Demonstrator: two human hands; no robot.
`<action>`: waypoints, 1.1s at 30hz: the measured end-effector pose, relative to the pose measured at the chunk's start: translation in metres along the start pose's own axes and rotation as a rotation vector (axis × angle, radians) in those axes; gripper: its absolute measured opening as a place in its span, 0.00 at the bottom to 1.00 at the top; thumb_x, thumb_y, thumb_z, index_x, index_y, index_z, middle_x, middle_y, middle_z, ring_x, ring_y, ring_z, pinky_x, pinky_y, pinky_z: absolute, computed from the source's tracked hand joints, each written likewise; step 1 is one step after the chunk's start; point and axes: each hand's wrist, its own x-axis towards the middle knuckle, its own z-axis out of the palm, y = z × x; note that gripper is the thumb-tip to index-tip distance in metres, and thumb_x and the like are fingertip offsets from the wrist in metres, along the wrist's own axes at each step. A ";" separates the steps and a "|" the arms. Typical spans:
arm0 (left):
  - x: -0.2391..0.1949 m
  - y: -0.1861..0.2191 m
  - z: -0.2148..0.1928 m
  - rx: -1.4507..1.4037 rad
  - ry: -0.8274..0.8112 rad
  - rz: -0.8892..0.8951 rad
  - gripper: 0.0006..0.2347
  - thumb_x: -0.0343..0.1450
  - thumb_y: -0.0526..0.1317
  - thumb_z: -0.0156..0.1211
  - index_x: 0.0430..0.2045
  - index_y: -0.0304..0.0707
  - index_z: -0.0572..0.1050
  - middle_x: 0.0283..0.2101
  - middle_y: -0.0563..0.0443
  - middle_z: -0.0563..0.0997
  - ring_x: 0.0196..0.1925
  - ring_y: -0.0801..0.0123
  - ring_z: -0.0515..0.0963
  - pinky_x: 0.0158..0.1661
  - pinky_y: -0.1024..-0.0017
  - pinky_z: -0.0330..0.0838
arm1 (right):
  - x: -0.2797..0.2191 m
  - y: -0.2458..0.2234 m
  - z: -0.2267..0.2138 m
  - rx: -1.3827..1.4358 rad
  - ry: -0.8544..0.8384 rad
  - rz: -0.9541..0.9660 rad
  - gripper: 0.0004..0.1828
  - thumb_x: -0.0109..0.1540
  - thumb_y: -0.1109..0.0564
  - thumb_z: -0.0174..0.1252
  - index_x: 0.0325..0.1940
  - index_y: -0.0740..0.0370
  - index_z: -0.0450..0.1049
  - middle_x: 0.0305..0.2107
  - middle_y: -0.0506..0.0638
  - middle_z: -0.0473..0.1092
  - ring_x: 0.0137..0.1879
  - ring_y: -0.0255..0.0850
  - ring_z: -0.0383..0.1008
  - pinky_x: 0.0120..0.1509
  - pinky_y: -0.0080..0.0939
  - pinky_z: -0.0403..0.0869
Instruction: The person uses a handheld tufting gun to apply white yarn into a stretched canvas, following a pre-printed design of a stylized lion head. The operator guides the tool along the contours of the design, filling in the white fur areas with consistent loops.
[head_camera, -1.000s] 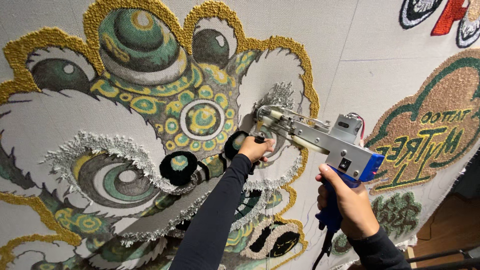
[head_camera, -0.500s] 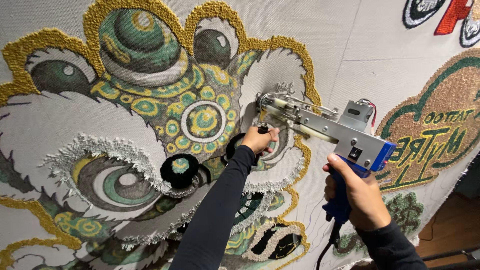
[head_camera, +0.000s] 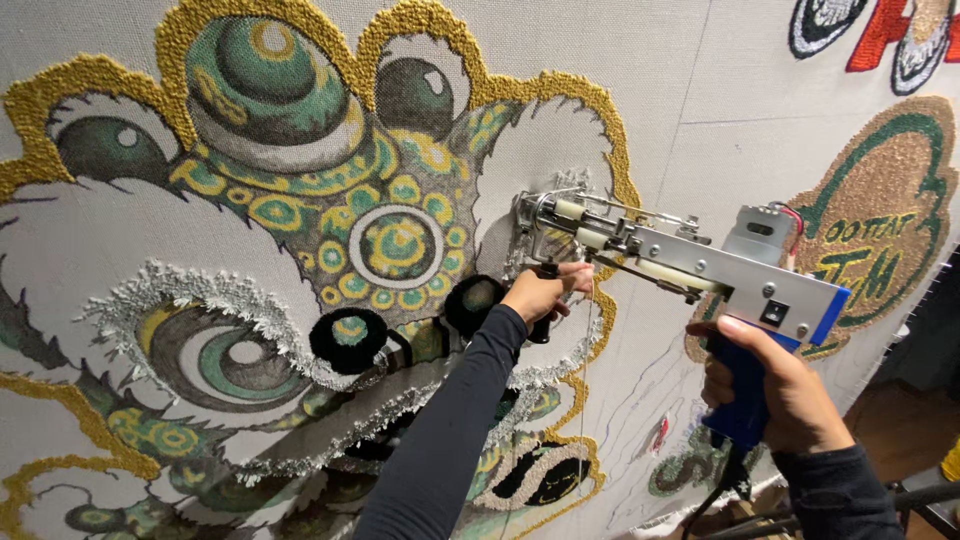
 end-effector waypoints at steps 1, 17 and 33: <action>-0.003 -0.001 0.006 -0.014 -0.006 0.017 0.22 0.69 0.53 0.63 0.57 0.52 0.79 0.44 0.55 0.86 0.24 0.76 0.77 0.25 0.76 0.69 | -0.002 0.003 -0.009 0.017 -0.008 -0.008 0.20 0.63 0.43 0.56 0.45 0.63 0.73 0.17 0.47 0.60 0.22 0.40 0.60 0.27 0.41 0.61; -0.045 0.012 0.051 0.007 0.058 0.078 0.14 0.66 0.45 0.71 0.38 0.34 0.83 0.33 0.54 0.85 0.23 0.76 0.79 0.25 0.75 0.74 | -0.032 0.012 -0.041 0.011 -0.015 -0.029 0.21 0.66 0.43 0.54 0.45 0.66 0.70 0.17 0.49 0.61 0.23 0.41 0.61 0.28 0.43 0.63; -0.024 -0.045 0.025 -0.028 0.076 0.001 0.20 0.64 0.48 0.69 0.44 0.34 0.82 0.38 0.51 0.87 0.22 0.74 0.81 0.20 0.76 0.68 | -0.036 0.014 0.000 -0.085 0.032 -0.033 0.21 0.61 0.46 0.58 0.44 0.68 0.76 0.16 0.47 0.62 0.20 0.39 0.62 0.25 0.41 0.64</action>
